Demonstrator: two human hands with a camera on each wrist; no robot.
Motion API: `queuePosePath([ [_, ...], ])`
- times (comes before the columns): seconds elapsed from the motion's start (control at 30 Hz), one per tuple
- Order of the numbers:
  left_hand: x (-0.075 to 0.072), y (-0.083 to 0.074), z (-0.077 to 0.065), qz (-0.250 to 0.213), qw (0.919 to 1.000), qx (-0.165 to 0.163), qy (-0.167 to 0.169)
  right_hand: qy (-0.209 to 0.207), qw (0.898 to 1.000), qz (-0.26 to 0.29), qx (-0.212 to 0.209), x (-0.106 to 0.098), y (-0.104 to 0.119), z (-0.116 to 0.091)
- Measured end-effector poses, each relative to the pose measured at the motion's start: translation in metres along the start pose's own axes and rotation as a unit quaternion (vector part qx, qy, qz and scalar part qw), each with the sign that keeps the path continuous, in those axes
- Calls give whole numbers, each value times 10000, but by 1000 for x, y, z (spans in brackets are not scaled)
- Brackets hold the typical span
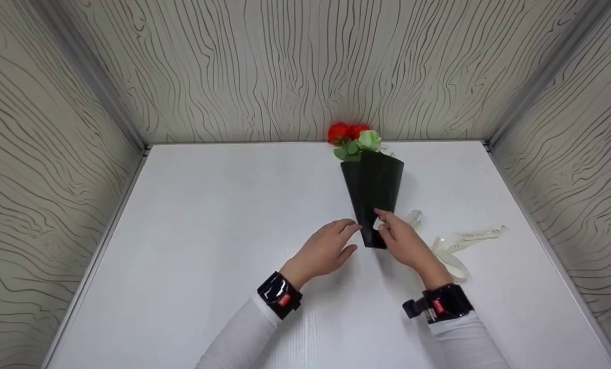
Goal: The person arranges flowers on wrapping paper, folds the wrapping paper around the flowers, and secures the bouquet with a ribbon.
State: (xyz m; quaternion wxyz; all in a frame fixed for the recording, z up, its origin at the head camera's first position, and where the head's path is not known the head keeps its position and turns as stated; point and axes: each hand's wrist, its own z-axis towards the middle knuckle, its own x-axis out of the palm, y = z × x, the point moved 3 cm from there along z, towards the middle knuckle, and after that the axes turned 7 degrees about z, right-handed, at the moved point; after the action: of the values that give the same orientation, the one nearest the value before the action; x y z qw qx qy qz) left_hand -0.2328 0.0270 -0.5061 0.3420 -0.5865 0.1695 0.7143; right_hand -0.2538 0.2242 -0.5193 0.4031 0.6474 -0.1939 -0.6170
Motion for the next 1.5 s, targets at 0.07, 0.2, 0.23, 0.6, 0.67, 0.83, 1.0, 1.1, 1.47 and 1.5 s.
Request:
queuePosePath([
  [0.07, 0, 2, 1, -142, 9999, -44, -76, 212, 9998, 34, 57, 9, 0, 3],
  [0.2, 5, 8, 2, -373, 9991, -188, -82, 553, 9981, 236, 100, 24, 1, 8],
  [0.23, 8, 10, 3, -435, 9988, -229, -47, 621, 9976, 299, 56, 27, 2, 9],
  [0.6, 33, 27, 21, -1432, 9830, -1034, 495, 604, 9927, 784, -696, 43, 8, 19],
  [0.67, 34, 28, 25, -1525, 9809, -1133, 408, 606, 9909, 946, -746, 45, 9, 20],
  [0.83, 34, 35, 30, -1570, 9759, -1514, -46, 444, 9905, 1044, -783, 45, 9, 24],
  [1.0, 31, 44, 25, -1819, 9608, -2032, -492, -45, 9971, 669, -350, 38, 3, 25],
  [1.1, 27, 51, 19, -2465, 9404, -2217, -756, -363, 9992, 133, -106, 33, -3, 25],
  [1.47, 3, 65, -14, -5461, 7944, -2551, -755, -726, 9930, -927, 30, 25, -20, 28],
  [1.5, -1, 67, -18, -5544, 7904, -2523, -651, -678, 9940, -851, 99, 25, -22, 28],
])
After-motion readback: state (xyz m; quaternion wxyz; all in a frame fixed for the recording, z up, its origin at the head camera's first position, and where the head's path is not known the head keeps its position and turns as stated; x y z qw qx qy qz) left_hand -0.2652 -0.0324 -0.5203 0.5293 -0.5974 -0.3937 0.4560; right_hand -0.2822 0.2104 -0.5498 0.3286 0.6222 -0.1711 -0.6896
